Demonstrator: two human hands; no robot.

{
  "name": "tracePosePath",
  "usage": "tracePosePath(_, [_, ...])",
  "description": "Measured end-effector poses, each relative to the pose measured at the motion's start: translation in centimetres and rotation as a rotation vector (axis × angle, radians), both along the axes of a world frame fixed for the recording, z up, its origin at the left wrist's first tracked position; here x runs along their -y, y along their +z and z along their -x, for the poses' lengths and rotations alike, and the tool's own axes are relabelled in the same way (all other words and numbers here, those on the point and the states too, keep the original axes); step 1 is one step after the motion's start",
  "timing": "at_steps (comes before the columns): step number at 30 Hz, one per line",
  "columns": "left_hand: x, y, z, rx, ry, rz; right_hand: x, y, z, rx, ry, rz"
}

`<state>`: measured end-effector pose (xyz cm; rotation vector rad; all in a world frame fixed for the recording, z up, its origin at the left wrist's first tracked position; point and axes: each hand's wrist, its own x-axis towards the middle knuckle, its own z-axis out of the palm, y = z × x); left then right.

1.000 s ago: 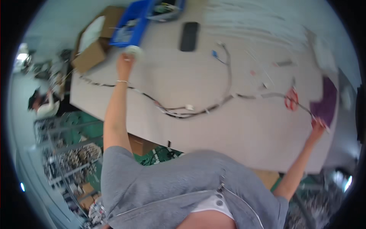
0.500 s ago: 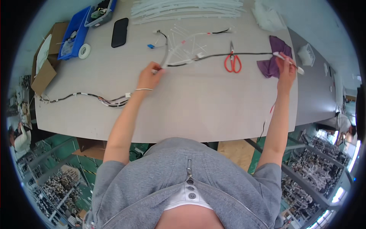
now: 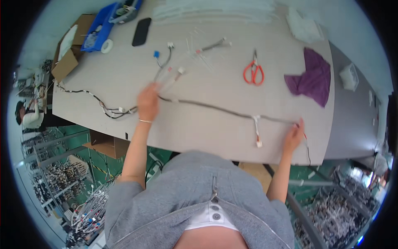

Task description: Assembling and organizing electronic wire harnesses at a production station.

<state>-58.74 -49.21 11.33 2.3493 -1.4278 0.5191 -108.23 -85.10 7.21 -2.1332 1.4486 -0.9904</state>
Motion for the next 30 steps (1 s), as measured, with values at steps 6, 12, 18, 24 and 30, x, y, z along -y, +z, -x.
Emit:
tracePosePath(6, [3.8,0.1,2.1,-0.269,0.189,-0.228,10.5,0.8,0.3,-0.283,0.146,0.275])
tracePosePath(12, [3.6,-1.8,2.5,-0.193,0.329,-0.020,12.8,4.8,-18.1,-0.181,0.230,0.393])
tracePosePath(18, [3.4,-0.2,4.4,-0.147,0.328,0.018,14.3,2.4,-45.9,-0.073,0.740,0.359])
tracePosePath(24, [2.8,1.4,6.2,-0.399,-0.080,0.060,14.3,6.1,-45.0,-0.245,0.994,0.429])
tracePosePath(30, [0.9,-1.3,3.9,-0.432,-0.216,0.013,4.2,19.5,-28.2,-0.408,0.914,0.345])
